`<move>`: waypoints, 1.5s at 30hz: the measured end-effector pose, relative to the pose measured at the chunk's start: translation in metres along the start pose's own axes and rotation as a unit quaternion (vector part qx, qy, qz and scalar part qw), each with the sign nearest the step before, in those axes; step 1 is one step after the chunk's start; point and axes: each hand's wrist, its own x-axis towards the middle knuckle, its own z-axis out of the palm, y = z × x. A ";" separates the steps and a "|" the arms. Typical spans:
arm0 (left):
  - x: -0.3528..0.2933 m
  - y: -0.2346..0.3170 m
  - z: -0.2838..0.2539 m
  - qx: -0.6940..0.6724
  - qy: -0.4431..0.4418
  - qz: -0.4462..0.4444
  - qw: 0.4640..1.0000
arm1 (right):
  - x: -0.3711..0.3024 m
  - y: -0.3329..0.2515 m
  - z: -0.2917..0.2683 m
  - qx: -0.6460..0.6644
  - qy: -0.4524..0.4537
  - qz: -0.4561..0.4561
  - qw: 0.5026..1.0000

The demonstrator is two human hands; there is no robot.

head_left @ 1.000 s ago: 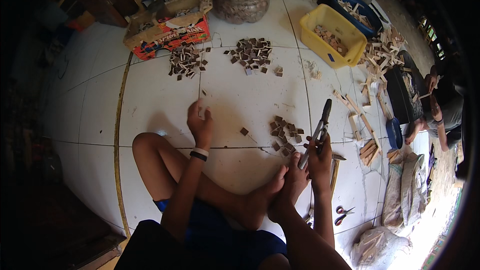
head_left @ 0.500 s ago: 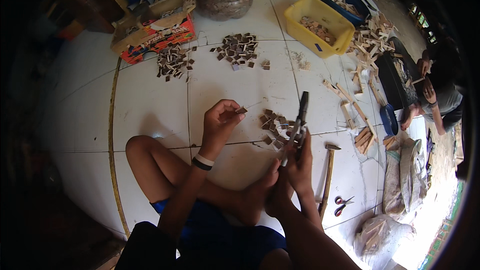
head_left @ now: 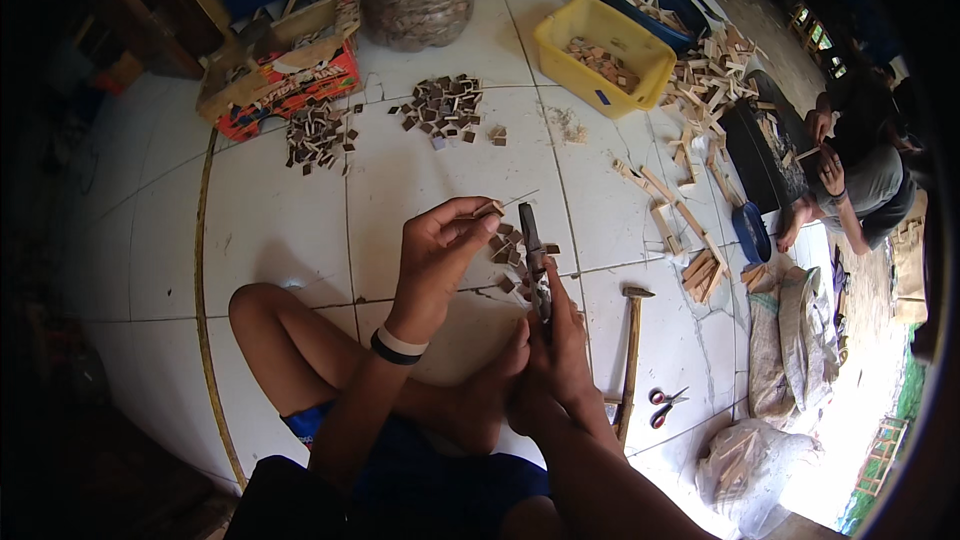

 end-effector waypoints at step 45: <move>0.014 0.012 -0.007 -0.001 -0.119 -0.035 0.992 | -0.001 -0.020 -0.017 0.033 -0.001 -0.034 0.999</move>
